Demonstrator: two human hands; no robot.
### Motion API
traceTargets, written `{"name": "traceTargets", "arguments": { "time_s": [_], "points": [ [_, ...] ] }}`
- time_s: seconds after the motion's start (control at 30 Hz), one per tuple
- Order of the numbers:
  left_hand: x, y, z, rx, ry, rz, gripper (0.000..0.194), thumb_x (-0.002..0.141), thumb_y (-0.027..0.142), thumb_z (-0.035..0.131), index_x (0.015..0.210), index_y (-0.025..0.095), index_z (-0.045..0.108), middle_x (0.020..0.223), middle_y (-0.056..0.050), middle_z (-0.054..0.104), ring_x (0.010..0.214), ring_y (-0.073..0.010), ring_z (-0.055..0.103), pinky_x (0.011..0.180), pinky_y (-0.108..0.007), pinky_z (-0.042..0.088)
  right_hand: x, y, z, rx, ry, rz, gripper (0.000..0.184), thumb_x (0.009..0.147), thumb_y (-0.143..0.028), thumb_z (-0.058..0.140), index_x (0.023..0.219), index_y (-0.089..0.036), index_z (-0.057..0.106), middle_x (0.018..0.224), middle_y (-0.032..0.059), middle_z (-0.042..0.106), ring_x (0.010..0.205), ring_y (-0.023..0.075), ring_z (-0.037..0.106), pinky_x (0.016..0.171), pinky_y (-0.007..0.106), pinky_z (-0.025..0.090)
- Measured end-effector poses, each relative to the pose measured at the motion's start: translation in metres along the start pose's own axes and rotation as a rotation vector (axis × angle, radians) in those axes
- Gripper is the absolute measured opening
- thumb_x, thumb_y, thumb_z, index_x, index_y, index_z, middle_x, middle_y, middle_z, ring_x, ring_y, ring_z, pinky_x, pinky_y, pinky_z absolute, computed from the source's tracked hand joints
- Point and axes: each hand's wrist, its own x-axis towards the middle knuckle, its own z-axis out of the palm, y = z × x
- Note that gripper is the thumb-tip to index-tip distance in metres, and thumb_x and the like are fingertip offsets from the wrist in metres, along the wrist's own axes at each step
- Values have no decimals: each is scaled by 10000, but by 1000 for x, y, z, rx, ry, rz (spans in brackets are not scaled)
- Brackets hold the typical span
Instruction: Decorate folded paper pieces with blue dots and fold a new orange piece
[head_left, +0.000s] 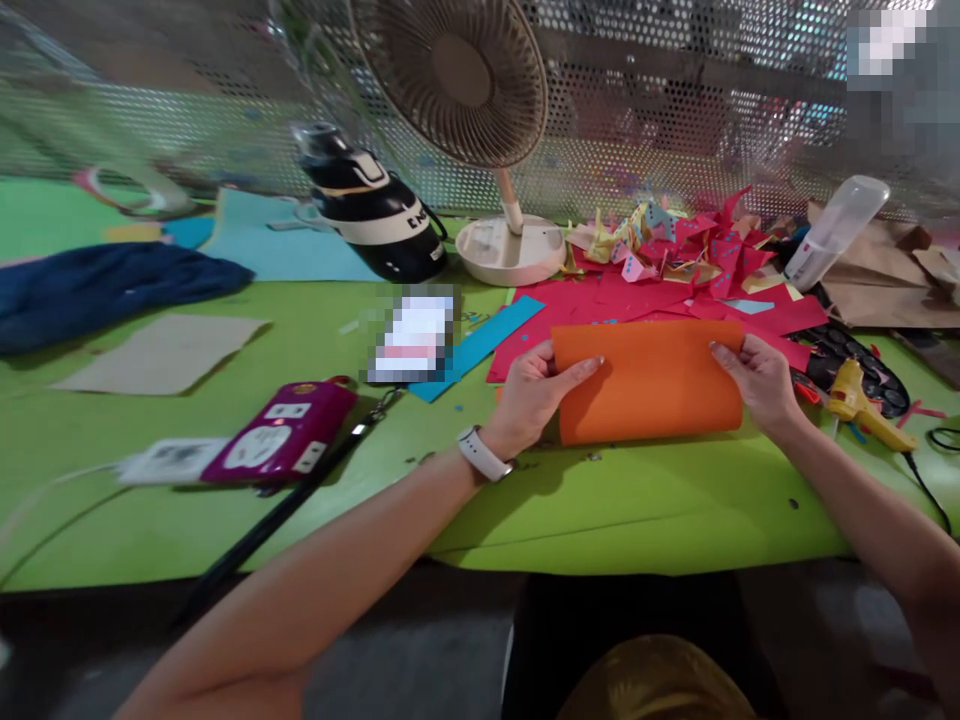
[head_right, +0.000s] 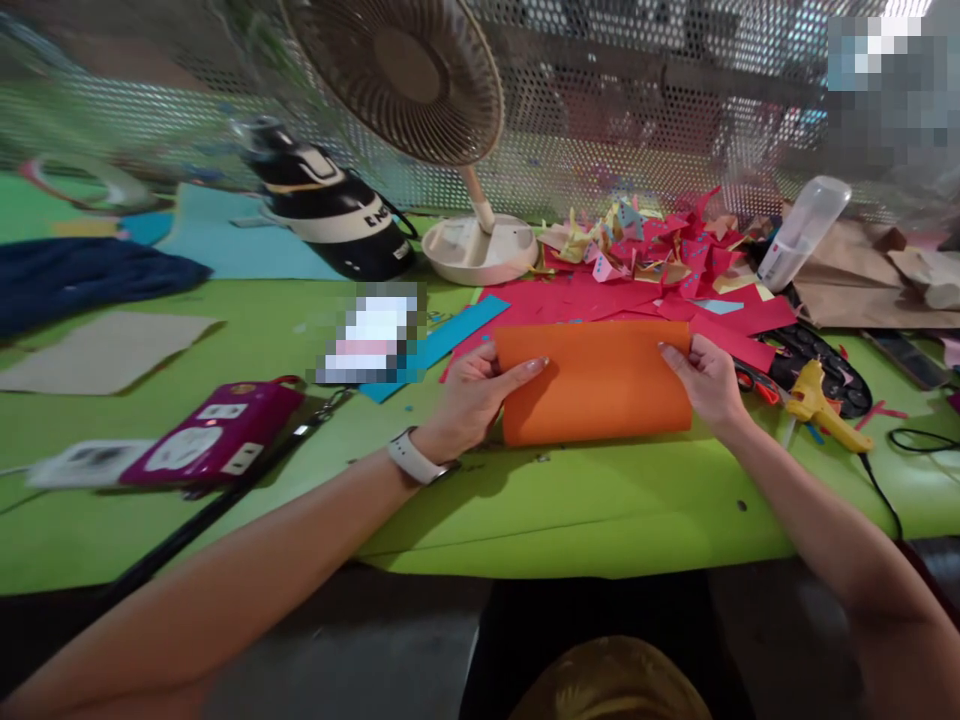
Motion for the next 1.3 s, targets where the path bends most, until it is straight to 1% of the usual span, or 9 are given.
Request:
{"name": "traceTargets", "arguments": {
  "time_s": [0.17,0.4,0.53,0.7,0.87,0.97,1.13,1.3],
  "points": [
    [1,-4,-2,44,-22,21,417,624,474,878,882,196,706,871,-41,770,761,-189,712,652,-294,590,1,3,-3,-20,8,-13,290,762,-498,770,939,-286,684,857,13,752,783,219,723,710,384,610],
    [1,-7,-4,90,-47,41,427,687,540,824,917,190,744,901,-59,779,782,-196,709,647,-287,578,1,2,-4,12,68,39,304,720,-531,807,833,-283,673,768,4,732,715,210,705,641,365,603],
    [1,-7,-5,135,-20,54,451,681,572,816,908,187,755,870,-54,776,744,-190,698,616,-280,558,1,3,-4,7,94,43,335,688,-543,828,803,-274,666,739,-2,718,658,197,680,590,352,586],
    [2,-9,-6,126,-17,64,444,674,559,827,904,185,759,895,-63,780,772,-193,706,638,-282,564,2,4,-5,-19,63,12,304,733,-537,797,790,-278,648,687,-9,681,640,194,662,554,341,560],
    [0,-4,-3,112,-3,35,470,638,556,848,906,181,756,856,-64,782,777,-219,718,651,-313,590,1,2,0,9,41,22,321,717,-557,799,813,-280,668,757,-1,703,698,191,672,629,339,572],
    [-1,-2,-3,109,10,20,455,625,553,860,884,194,755,819,-49,779,741,-209,714,642,-307,589,0,-1,2,17,39,33,362,686,-588,809,800,-276,664,749,-4,690,691,176,656,620,318,561],
    [-1,-2,-4,87,8,-6,440,617,538,875,882,207,758,816,-42,778,752,-212,718,648,-303,592,0,-2,4,-7,49,19,435,655,-650,797,724,-261,614,671,-14,610,632,149,582,554,287,505],
    [-1,-3,-6,98,24,-13,448,608,542,880,881,209,759,819,-49,779,746,-222,720,630,-308,593,2,1,3,-120,111,-34,551,677,-695,753,607,-244,445,575,-33,445,548,115,437,467,255,370]
  ]
}}
